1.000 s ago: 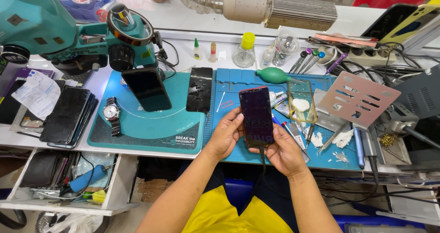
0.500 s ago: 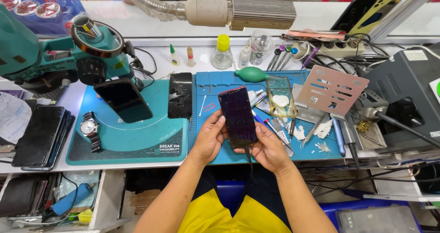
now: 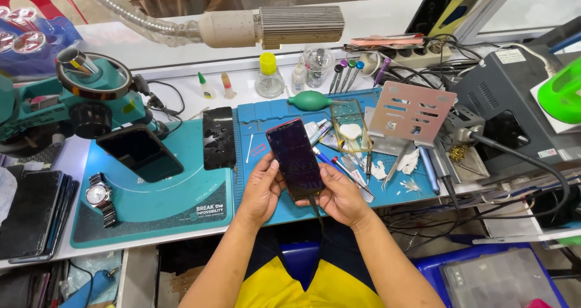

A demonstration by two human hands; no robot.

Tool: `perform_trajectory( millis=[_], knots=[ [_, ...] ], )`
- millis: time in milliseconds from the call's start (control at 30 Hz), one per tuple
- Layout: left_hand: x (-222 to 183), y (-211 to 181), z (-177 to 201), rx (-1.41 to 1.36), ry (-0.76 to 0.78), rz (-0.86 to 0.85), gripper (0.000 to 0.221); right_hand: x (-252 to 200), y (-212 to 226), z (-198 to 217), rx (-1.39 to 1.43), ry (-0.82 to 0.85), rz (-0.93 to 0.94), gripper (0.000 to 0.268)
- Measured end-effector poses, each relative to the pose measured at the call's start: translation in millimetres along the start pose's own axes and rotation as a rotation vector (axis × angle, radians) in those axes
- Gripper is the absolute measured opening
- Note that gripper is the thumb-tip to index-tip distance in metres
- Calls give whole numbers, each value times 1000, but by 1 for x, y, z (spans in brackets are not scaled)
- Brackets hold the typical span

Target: Diagnosing and repairing a smartphone motherboard at a dedicated repair station.

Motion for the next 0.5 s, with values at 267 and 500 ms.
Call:
perform_trajectory(
  millis=[267,500],
  knots=[
    [3,2,7,-4,-10,-21,38,0,0,-1,-4,-13,-23,35],
    [2,0,3,2,-7,-28,38,-1,1,-3,0,-9,-27,35]
  ],
)
Point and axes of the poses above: each hand's wrist, its own x-axis towards the middle knuckle, its own z-axis out of the back of the hand, y = z × x, the point moved 8 cm from there along x, towards the middle knuckle, and after that the axes turned 14 degrees about -x, right-handed, at the moved point
